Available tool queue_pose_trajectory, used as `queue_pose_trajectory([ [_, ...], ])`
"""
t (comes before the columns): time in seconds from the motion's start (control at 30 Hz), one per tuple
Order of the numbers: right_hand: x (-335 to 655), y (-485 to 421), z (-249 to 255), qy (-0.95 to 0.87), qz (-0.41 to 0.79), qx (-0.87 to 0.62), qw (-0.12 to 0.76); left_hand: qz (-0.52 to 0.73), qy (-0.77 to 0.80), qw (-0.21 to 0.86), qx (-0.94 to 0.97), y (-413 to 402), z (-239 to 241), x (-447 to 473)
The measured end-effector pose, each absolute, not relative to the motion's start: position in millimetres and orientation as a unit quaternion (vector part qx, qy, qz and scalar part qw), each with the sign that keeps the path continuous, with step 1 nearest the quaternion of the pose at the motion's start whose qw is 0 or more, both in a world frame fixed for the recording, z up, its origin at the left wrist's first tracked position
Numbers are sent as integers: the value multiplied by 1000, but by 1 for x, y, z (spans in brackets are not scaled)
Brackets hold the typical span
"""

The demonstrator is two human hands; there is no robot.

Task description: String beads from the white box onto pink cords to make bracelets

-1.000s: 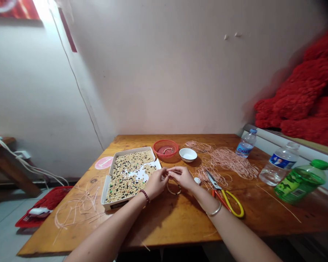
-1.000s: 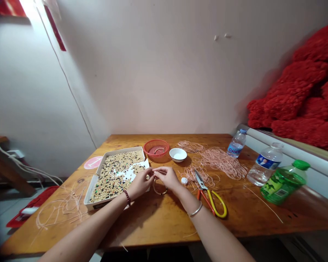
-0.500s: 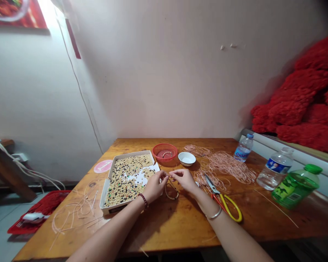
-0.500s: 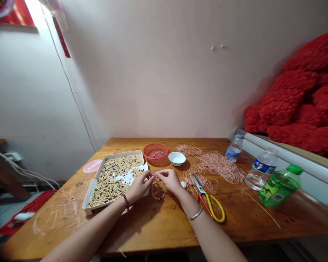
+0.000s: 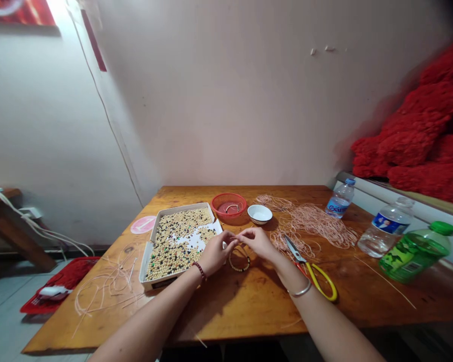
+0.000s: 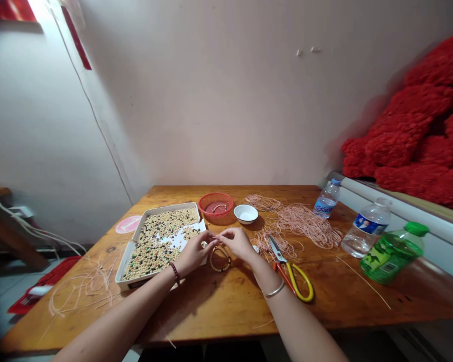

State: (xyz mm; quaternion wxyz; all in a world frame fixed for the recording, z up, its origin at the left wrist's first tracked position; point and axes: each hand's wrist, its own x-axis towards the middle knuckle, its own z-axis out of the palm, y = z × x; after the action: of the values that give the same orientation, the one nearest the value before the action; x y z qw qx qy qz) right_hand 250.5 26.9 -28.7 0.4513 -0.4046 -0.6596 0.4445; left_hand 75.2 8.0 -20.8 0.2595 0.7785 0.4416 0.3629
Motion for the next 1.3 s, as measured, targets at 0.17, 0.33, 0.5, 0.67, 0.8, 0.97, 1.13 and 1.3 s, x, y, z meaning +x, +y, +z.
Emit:
queue_pose_trajectory([
  [0.17, 251, 26, -30, -674, 433, -406, 441, 345, 457, 241, 784, 8, -22, 74],
  [0.33, 252, 29, -32, -668, 417, -424, 447, 342, 465, 239, 781, 5, -20, 74],
  [0.5, 253, 31, -32, -681, 410, -424, 434, 336, 476, 234, 778, 5, -18, 74],
  [0.67, 252, 28, -28, -686, 412, -419, 429, 337, 472, 236, 780, 4, -15, 74],
  [0.8, 252, 30, -30, -689, 415, -415, 426, 337, 470, 236, 781, 3, -14, 74],
  [0.97, 253, 35, -36, -690, 407, -414, 433, 334, 463, 232, 788, 2, -12, 74],
  [1.13, 251, 35, -35, -672, 427, -409, 446, 339, 477, 224, 780, 3, -10, 74],
  [1.3, 250, 31, -28, -664, 453, -400, 440, 342, 480, 219, 777, 3, -7, 74],
])
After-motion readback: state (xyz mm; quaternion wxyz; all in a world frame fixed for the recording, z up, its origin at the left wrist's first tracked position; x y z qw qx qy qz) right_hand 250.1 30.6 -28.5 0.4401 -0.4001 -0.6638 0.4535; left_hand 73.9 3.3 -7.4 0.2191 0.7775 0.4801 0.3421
